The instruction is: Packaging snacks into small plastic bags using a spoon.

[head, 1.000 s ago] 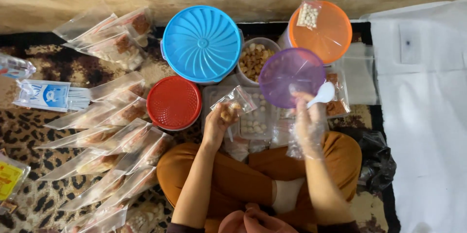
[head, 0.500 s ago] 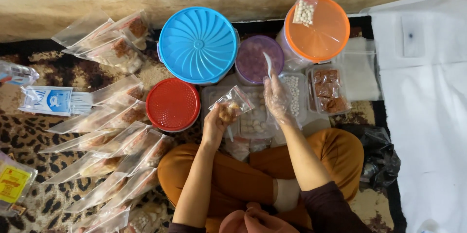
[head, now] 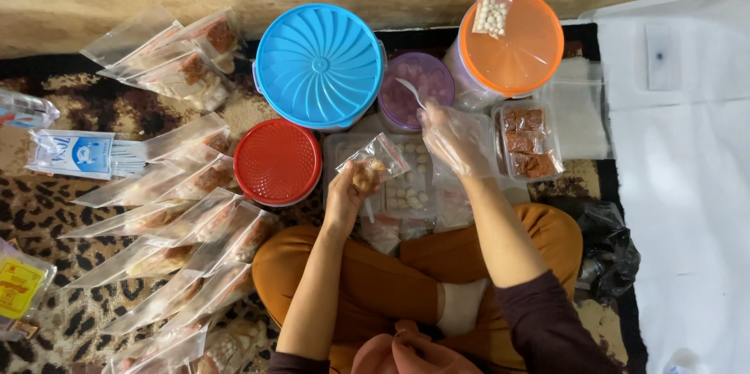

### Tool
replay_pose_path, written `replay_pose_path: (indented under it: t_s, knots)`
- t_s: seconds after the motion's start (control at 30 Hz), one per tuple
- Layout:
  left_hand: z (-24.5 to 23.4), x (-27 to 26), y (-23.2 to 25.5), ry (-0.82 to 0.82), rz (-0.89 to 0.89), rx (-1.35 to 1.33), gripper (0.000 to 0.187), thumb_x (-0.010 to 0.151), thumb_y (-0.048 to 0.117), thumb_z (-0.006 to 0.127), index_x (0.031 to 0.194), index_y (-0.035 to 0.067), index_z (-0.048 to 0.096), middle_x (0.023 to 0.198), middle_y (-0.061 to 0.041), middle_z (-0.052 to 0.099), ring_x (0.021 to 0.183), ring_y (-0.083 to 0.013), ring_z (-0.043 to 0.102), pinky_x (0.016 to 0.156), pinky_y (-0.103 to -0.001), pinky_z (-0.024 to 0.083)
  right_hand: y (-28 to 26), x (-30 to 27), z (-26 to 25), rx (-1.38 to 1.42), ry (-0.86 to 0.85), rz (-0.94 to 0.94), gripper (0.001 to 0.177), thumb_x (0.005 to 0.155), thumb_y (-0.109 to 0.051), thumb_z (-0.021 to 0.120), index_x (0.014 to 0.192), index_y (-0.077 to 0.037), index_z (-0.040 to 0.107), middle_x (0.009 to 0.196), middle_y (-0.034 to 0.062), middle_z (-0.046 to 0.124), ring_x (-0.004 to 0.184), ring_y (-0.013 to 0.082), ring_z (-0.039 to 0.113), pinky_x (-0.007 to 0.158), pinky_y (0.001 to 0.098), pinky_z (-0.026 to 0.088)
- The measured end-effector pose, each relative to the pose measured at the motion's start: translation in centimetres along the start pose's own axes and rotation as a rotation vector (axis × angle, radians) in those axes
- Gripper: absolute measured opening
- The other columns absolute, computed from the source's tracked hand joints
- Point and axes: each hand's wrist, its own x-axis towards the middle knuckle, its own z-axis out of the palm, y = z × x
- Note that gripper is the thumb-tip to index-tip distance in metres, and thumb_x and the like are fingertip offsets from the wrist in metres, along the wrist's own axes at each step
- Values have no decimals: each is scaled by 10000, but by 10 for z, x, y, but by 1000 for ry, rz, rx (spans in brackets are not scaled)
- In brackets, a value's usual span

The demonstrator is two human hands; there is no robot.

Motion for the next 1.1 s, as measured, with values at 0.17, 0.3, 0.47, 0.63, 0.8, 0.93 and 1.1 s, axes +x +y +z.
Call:
replay_pose_path:
  t_s: [0.17,0.3,0.47,0.63,0.8,0.93,1.1]
  knots:
    - [4,-3,4,10,6,4,425,1029,357,596,1127,-48,681,955,-234,728,848,-327,760,791,-449,656,-5,42,-8,213,-200,72,238,1028,-383,509,1234,-270,547,892,124,704,874,353,702,730,521,508]
    - [2,-4,1,2,-5,-6,430,1031,363,593,1120,-50,675,957,-229,728,844,-323,760,774,-437,659,-24,54,-71,111,-178,153,512,1044,-270,524,1543,-249,412,1151,245,687,1106,492,640,906,670,420]
    - [1,-1,1,18,-2,-10,438,1026,353,600,1135,-65,675,987,-244,729,853,-324,761,775,-455,658,-43,49,-87,-108,-11,99,623,824,-164,681,1433,-199,551,1216,81,571,1040,318,564,794,497,517]
    - [-2,2,1,-2,2,-11,429,1026,354,603,1143,-53,673,992,-246,733,849,-329,763,770,-456,658,-35,47,-91,10,-49,98,562,907,-202,641,1452,-151,514,1330,101,545,1135,352,558,848,522,510]
    - [-3,1,2,-14,-6,-10,414,1032,335,597,1151,-55,667,985,-237,733,855,-324,763,786,-461,653,-45,7,-156,452,235,-21,429,1035,-187,566,1455,-95,557,1330,183,546,1205,391,567,963,494,493]
    - [0,-5,-1,-48,2,-32,361,1012,282,635,1145,-53,652,975,-222,726,860,-320,757,813,-479,647,-80,-76,-168,1055,313,180,401,1090,-137,475,1484,-64,485,1377,177,579,1277,295,561,1034,421,477]
    - [11,-37,-22,-155,42,34,322,926,137,748,1177,-42,655,983,-179,727,884,-285,753,860,-480,636,-92,-103,-276,995,-323,600,531,1025,-565,478,1395,-213,626,1288,109,712,1219,326,650,1066,475,468]
